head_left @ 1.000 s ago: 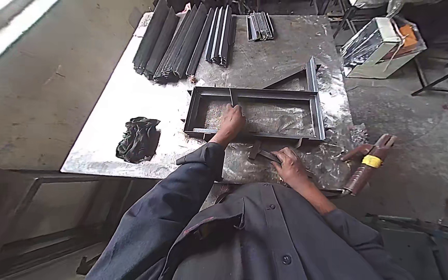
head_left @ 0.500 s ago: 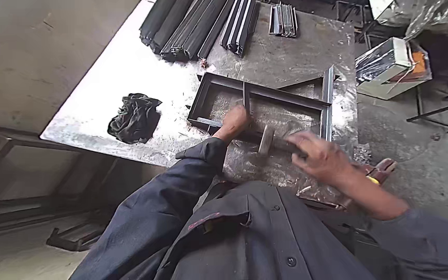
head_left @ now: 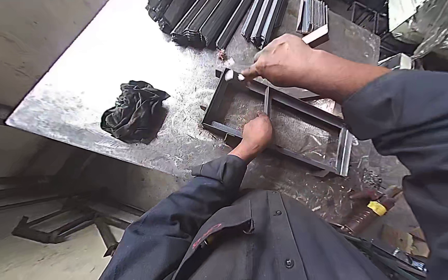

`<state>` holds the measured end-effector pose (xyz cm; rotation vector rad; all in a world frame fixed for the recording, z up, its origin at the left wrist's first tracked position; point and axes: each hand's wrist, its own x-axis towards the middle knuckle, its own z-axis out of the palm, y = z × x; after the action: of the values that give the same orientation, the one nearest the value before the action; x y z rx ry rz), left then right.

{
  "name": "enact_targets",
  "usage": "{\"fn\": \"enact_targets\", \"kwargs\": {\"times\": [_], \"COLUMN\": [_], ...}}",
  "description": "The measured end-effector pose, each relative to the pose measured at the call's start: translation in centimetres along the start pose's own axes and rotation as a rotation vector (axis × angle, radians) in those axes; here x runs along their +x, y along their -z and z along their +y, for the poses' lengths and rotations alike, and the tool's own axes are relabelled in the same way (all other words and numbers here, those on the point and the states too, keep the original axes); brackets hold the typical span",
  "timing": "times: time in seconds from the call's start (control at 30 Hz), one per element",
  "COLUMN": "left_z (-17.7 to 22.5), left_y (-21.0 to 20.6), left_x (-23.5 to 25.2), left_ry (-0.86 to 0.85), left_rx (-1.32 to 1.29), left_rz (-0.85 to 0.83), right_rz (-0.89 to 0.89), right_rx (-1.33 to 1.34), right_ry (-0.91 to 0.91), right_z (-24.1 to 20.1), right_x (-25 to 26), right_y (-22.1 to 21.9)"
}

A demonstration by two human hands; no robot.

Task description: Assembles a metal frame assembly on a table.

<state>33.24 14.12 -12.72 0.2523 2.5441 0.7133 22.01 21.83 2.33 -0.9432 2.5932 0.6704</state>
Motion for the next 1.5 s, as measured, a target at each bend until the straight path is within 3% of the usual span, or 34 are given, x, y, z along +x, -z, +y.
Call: {"fn": "enact_targets", "kwargs": {"times": [0.1, 0.17, 0.37, 0.53, 0.67, 0.77, 0.87, 1.03, 1.13, 1.27, 1.33, 1.43, 1.5], "left_z": [0.2, 0.2, 0.2, 0.4, 0.4, 0.5, 0.4, 0.4, -0.3, -0.2, 1.2, 4.1, 5.8], "left_y": [0.4, 0.4, 0.9, 0.6, 0.9, 0.8, 1.0, 1.4, 2.3, 4.4, 4.4, 2.2, 0.3], "left_x": [-0.2, -0.3, -0.9, -0.1, -0.4, 0.0, 0.0, 0.3, 0.0, -0.7, -2.2, -4.7, -5.5], "left_ry": [0.007, 0.008, 0.014, 0.004, 0.000, 0.011, -0.003, -0.042, -0.107, -0.395, -0.546, -0.634, -0.667], "left_rx": [0.005, -0.014, -0.050, -0.002, -0.002, 0.018, 0.010, 0.001, -0.034, -0.065, -0.169, -0.325, -0.304], "left_rz": [-0.034, -0.039, -0.051, -0.055, -0.055, -0.067, -0.058, -0.082, -0.031, 0.115, -0.047, -0.400, -0.477], "right_rz": [-0.272, -0.346, -0.168, -0.368, -0.378, -0.226, -0.038, 0.239, 0.455, 0.674, 0.727, 0.880, 0.988], "right_rx": [-0.100, -0.159, -0.118, -0.138, -0.181, -0.063, 0.264, 1.387, 2.098, 2.215, 2.176, 2.131, 2.124], "right_ry": [-0.102, -0.114, -0.037, -0.147, -0.148, -0.168, -0.331, -0.825, -0.961, -1.174, -1.345, -1.500, -1.565], "right_z": [-0.8, -1.9, -1.3, -2.5, -3.2, -0.6, 1.4, -1.3, -5.0, -8.8, -9.5, -10.4, -10.5], "right_x": [1.7, 2.6, 2.3, 2.2, 2.8, 0.3, -4.2, -10.8, -13.8, -16.2, -16.4, -16.6, -16.7], "right_y": [-0.8, 0.0, 1.5, 0.5, 0.5, -1.2, -3.6, -8.3, -10.7, -15.0, -16.1, -17.0, -17.6]}}
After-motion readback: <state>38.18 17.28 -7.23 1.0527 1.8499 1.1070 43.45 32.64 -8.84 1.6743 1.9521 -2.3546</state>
